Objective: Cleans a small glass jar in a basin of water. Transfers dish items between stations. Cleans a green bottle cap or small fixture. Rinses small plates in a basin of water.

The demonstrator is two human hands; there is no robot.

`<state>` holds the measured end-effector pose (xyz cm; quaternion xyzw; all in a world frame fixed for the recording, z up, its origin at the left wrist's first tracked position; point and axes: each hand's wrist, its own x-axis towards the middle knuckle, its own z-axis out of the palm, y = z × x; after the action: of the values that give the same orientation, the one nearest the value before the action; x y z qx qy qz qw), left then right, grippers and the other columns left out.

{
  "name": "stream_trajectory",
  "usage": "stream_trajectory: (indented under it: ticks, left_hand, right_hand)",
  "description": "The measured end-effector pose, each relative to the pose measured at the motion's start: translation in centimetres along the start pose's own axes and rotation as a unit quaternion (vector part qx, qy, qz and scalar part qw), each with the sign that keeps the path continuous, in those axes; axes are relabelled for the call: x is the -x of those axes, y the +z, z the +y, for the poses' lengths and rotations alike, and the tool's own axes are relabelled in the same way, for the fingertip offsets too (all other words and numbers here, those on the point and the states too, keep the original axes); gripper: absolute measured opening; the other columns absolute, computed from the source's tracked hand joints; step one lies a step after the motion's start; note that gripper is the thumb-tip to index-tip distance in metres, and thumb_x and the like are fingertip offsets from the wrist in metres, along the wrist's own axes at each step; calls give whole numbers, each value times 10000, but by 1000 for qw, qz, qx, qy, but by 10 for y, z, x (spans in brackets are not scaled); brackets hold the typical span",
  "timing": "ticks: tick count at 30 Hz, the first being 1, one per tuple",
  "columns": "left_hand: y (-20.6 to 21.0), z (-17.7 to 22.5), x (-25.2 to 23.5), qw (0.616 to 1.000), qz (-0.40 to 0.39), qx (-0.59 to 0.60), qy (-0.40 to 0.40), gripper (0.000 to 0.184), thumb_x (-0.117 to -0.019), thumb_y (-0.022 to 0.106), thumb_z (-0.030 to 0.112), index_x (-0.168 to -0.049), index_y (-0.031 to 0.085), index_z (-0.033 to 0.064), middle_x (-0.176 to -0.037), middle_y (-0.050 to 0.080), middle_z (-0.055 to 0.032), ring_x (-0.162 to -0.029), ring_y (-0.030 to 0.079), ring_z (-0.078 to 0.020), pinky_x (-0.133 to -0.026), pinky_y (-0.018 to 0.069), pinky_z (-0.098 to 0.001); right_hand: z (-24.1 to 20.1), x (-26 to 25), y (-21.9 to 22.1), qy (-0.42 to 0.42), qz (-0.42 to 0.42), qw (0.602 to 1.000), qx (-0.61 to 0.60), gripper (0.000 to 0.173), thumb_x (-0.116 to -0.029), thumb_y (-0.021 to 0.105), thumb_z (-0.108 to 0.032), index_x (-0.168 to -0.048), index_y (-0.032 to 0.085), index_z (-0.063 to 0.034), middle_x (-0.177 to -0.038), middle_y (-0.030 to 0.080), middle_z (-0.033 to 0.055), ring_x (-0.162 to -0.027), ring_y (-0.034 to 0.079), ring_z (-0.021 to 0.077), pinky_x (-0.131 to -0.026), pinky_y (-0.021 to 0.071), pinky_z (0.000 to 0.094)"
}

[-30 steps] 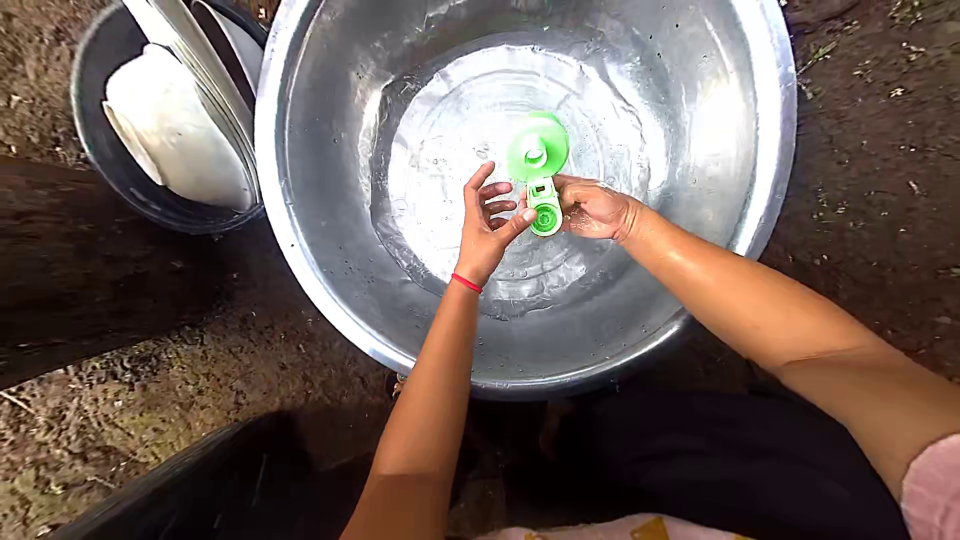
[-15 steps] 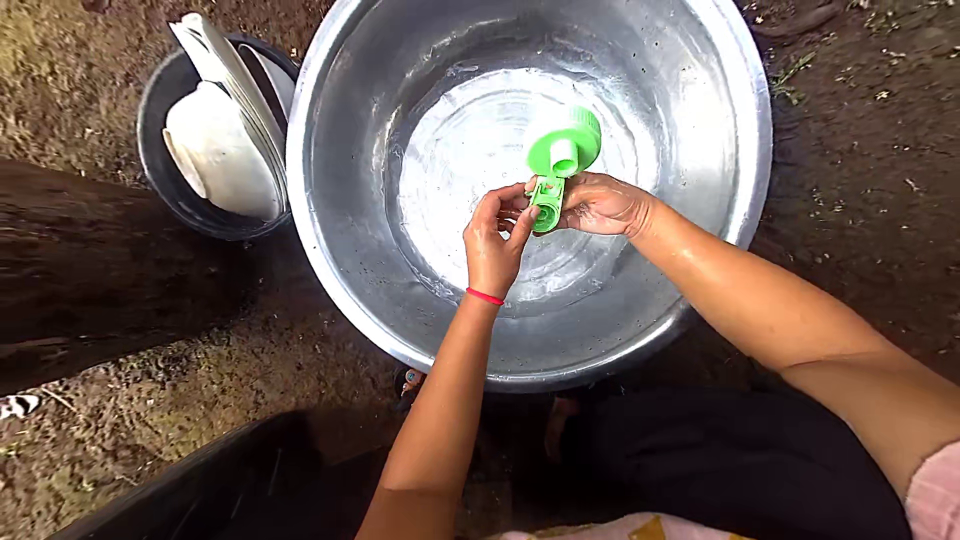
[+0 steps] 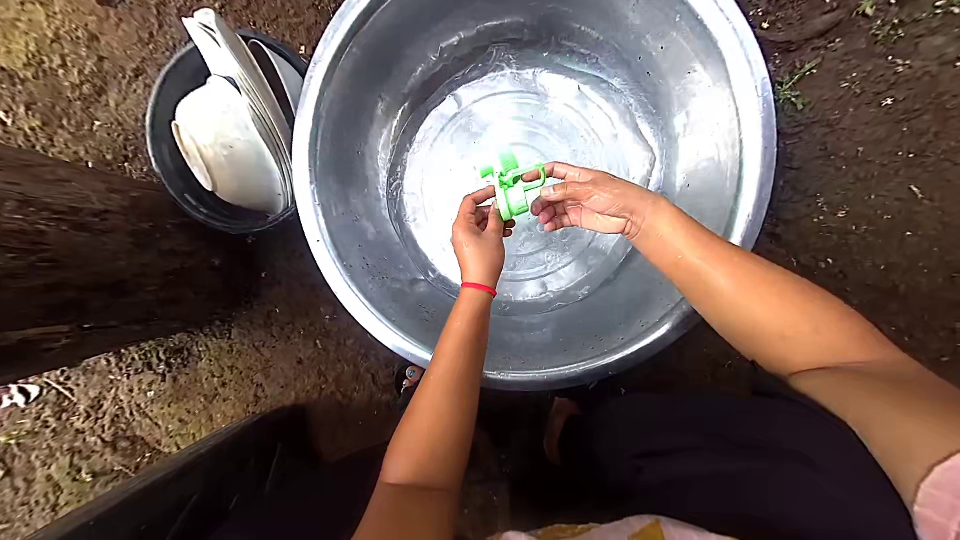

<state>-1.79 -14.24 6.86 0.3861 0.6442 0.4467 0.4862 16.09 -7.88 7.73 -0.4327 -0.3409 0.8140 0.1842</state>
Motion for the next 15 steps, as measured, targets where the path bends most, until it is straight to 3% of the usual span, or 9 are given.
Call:
stream_trajectory:
  ticks: [2, 4, 6, 8, 9, 12, 15]
  left_hand:
    - [0, -4, 0, 1000, 3, 8, 13, 294, -1019, 545, 2, -1308, 555, -50, -894, 668, -79, -718, 644, -63, -699, 560, -232]
    - [2, -8, 0, 999, -1, 4, 37, 296, -1015, 538, -1, -1307, 549, -52, -875, 661, -66, -701, 627, -47, -689, 545, -219]
    - [2, -9, -2, 999, -4, 2, 32, 298, -1020, 527, -4, -1313, 547, -53, -876, 657, -71, -702, 623, -53, -692, 543, -226]
    - [1, -10, -4, 1000, -9, 12, 13, 286, -1031, 509, -2, -1311, 545, -43, -890, 656, -68, -718, 635, -52, -702, 553, -227]
    - [0, -10, -5, 1000, -12, 18, 7, 278, -1032, 506, -4, -1304, 548, -44, -887, 658, -65, -713, 634, -49, -695, 552, -224]
    - [-6, -7, -11, 999, -34, 32, -8, 264, -1026, 506, -19, -1283, 555, -50, -879, 656, -49, -706, 625, -44, -686, 547, -222]
    - [-11, 2, -12, 997, -57, 51, -24, 275, -1027, 506, -16, -1298, 553, -30, -869, 648, -22, -706, 626, -42, -688, 549, -218]
  right_hand:
    - [1, -2, 7, 18, -25, 999, -7, 335, -1123, 334, -261, -1414, 448, -141, -1008, 679, 68, -839, 711, 168, -718, 595, 294]
    - [0, -2, 19, 24, 7, 1000, -18, 319, -1126, 360, -290, -1379, 462, -125, -979, 689, 66, -785, 707, 150, -674, 588, 270]
    - [-3, -1, 30, 5, 57, 998, -1, 322, -1101, 453, -181, -1415, 431, -112, -989, 669, 80, -756, 690, 145, -676, 583, 273]
    - [-6, -1, 34, -29, 70, 996, 53, 611, -1032, 552, -41, -1564, 265, -134, -1092, 660, 137, -815, 698, 166, -742, 588, 299]
    - [-6, -1, 35, -53, 73, 992, 85, 744, -991, 601, -4, -1602, 196, -136, -1078, 664, 153, -821, 703, 168, -760, 595, 302]
    - [3, -1, 34, -138, 67, 976, 152, 960, -904, 691, 30, -1637, 88, -114, -996, 677, 140, -815, 701, 143, -785, 592, 276]
    - [5, 4, 34, -221, 71, 948, 220, 1011, -872, 739, 33, -1635, 83, -67, -1095, 672, 159, -872, 702, 135, -809, 587, 252]
